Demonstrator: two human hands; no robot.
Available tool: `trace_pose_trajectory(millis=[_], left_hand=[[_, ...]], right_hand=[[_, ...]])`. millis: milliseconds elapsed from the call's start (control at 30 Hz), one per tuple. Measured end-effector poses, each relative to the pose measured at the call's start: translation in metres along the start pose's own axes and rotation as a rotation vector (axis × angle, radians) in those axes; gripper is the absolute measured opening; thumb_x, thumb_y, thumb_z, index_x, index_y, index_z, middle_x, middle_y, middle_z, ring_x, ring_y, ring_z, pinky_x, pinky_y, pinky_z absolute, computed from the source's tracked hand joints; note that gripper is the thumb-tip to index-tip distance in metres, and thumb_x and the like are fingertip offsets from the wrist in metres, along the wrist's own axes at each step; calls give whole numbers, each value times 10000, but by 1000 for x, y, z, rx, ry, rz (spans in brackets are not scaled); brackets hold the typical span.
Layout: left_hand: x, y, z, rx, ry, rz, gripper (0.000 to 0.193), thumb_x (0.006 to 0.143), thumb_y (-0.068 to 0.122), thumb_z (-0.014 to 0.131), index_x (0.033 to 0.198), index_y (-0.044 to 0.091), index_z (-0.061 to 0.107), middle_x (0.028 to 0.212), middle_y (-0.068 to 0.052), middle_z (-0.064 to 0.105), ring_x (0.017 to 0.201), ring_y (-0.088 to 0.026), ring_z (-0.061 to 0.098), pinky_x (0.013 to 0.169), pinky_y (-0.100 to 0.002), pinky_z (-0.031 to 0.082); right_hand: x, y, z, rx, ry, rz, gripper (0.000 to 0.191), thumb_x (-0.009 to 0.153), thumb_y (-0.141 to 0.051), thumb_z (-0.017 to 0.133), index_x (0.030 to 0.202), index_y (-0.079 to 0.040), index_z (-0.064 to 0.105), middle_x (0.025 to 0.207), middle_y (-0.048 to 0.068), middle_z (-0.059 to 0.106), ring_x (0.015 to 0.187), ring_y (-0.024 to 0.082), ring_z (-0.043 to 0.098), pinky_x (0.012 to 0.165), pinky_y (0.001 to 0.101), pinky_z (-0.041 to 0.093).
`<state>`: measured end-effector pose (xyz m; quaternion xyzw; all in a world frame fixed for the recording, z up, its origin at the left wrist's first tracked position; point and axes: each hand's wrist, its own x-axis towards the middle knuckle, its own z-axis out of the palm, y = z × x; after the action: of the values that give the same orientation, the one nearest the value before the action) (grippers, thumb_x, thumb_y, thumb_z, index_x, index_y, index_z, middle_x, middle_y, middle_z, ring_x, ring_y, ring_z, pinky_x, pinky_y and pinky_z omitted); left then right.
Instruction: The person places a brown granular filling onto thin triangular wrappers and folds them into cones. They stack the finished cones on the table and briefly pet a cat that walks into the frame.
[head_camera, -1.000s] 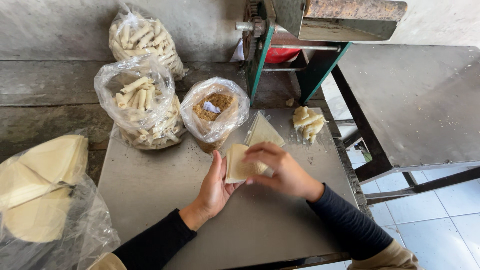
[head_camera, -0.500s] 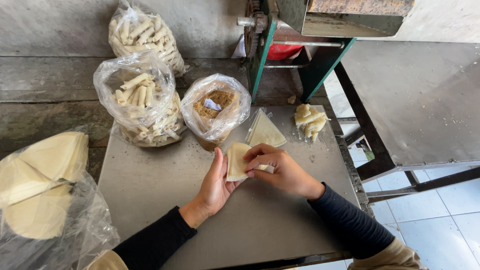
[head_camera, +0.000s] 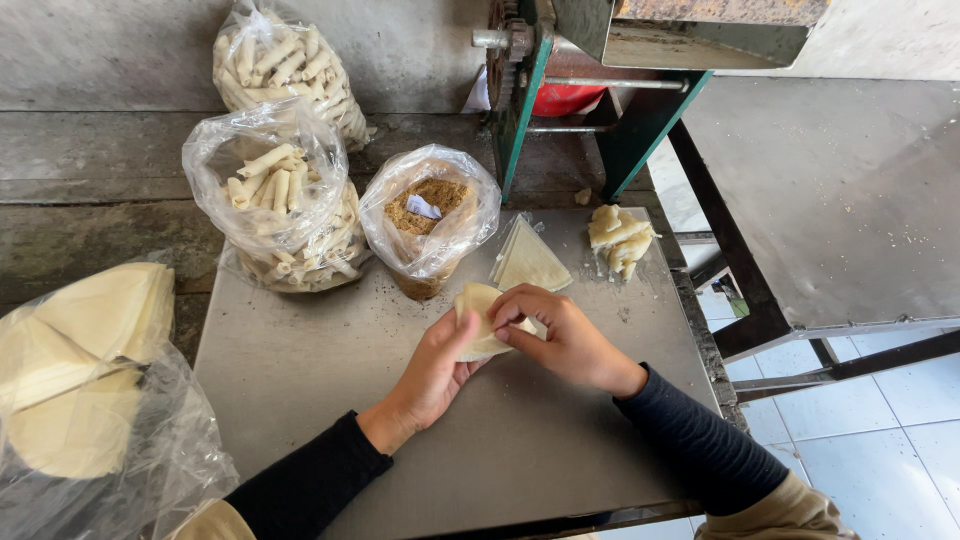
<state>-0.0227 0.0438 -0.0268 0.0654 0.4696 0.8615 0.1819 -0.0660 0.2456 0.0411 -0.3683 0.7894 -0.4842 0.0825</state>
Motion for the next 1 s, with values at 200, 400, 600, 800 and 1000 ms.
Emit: trace_pose_trajectory(millis=[200,400,600,800,1000], left_hand=[[-2,6,11,113,28,40,491,922,114,714,1375,55,534,1235,-21,640,1149,-98,603,999,-268,499],[-1,3,10,208,35,57,435,954,110,670,1368,69,542,1216,-19,647,1141,-104,615,1009,-282,523],[3,-8,0,132,96,-2,379,1007,203,604,1360,68,583,1156,-25,662,1038,-109,606,918,-305,506],[3,-8,0,129,108,7,399,1022,327,555,1280,31,628,1131,-32,707,1009,-102,680,908,-322,584],[3,-6,1,109,222,36,403,1019,327,542,1281,34,629,1119,-33,723,998,-97,682,886,-305,578]], right_hand=[[-1,-2,3,14,41,-22,64,920,1,704,967,-18,664,1065,67,692,895,147,696,793,285,584],[-6,-1,12,-65,71,-9,95,895,12,703,982,-18,677,1023,71,659,849,122,701,728,275,587],[-2,4,14,206,198,179,76,1008,-97,640,1074,-61,624,923,-7,670,848,39,606,773,225,532],[-7,11,18,-15,141,172,241,884,-115,794,1109,-37,750,898,33,718,744,115,551,695,279,488],[3,59,-27,842,440,511,210,981,-166,607,1108,-45,723,1018,63,771,879,149,713,863,303,595]])
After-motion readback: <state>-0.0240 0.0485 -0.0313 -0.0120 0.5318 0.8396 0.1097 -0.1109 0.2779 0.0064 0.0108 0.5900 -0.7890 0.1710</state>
